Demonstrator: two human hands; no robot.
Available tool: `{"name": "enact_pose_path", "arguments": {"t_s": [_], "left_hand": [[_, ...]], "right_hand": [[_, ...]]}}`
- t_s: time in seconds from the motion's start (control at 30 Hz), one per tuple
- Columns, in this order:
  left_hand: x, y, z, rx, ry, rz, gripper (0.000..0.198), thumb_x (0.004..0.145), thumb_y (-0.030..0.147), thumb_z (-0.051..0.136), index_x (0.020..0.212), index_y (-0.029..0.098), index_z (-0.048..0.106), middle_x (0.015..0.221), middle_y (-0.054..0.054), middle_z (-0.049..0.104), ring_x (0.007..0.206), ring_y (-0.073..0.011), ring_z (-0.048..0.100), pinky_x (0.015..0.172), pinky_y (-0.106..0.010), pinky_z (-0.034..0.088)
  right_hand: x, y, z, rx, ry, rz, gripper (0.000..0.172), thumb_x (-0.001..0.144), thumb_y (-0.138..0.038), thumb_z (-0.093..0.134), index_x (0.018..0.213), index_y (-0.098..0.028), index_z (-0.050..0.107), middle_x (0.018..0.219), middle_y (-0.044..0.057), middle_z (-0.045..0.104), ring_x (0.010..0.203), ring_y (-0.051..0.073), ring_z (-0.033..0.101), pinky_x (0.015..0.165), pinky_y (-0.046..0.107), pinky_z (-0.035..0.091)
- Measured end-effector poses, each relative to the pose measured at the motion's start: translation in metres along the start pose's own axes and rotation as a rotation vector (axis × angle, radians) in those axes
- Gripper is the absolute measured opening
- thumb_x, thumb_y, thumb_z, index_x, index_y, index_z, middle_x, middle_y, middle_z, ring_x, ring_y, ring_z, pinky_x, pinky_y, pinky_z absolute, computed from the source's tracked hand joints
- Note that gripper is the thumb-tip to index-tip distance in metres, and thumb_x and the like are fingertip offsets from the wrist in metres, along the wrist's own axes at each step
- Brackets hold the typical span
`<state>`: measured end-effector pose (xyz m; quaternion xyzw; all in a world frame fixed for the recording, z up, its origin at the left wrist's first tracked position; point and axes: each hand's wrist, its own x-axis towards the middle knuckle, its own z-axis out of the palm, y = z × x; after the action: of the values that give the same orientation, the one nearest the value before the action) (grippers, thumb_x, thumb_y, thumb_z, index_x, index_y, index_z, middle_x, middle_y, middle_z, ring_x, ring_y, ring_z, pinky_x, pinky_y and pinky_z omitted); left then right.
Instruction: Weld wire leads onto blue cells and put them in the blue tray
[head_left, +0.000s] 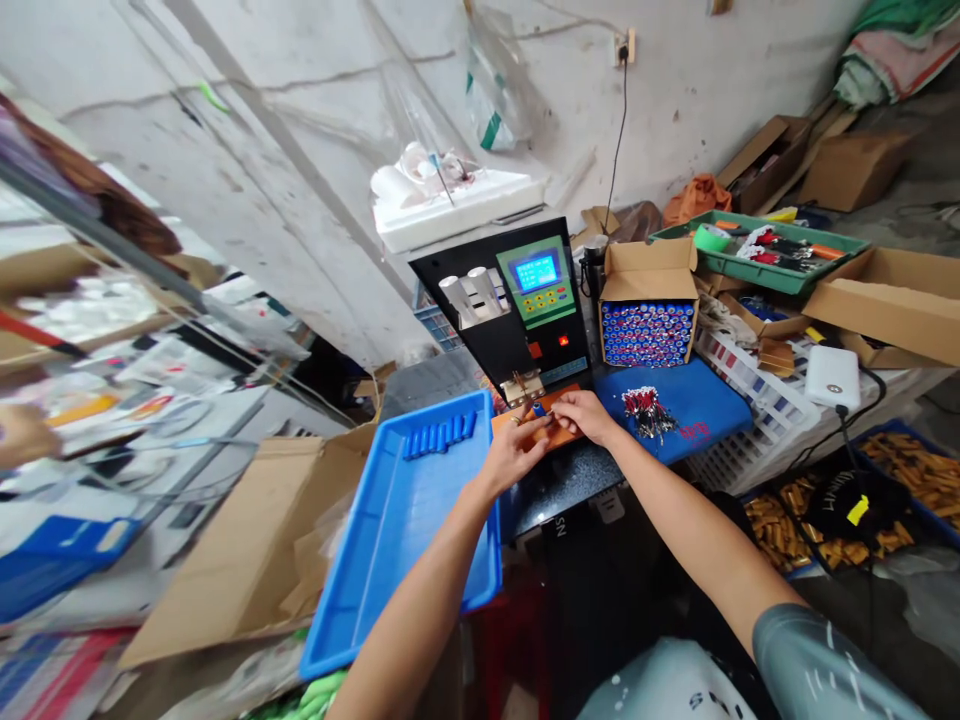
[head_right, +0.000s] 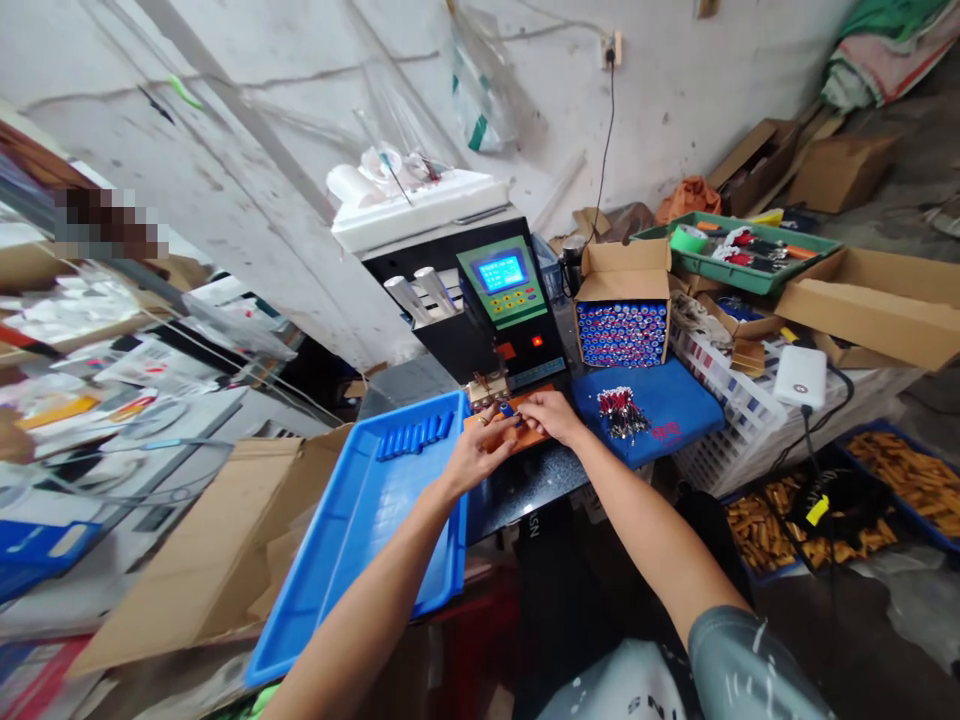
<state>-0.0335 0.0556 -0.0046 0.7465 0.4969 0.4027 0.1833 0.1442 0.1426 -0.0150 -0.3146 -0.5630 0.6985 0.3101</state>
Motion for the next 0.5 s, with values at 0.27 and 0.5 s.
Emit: {"name": "enact_pose_path", "arguments": {"t_s": [0.27,0.5], "left_hand": [[-0.001,-0.01,0.012,-0.038,-0.045,-0.046,0.043,0.09,0.037,0.06,0.128,0.018,0.063,0.087,-0.008,0.059,0.078,-0.0278,0.059,0.076,-0.04,0.051],[0.001,-0.007,0.015,-0.212,0.076,-0.217,0.04,0.094,0.051,0.062,0.109,0.014,0.065,0.074,-0.005,0.06,0.063,-0.024,0.058,0.058,-0.031,0.046]], "right_hand": [[0.007,0.008,-0.002,0.099,0.014,0.007,0.052,0.072,-0.056,0.062,0.086,-0.006,0.051,0.066,0.0,0.049,0.049,0.0,0.04,0.045,0.011,0.026],[0.011,0.009,-0.001,0.19,0.072,0.074,0.042,0.08,-0.046,0.061,0.085,-0.006,0.049,0.063,-0.001,0.049,0.046,0.0,0.039,0.046,0.011,0.025]]}}
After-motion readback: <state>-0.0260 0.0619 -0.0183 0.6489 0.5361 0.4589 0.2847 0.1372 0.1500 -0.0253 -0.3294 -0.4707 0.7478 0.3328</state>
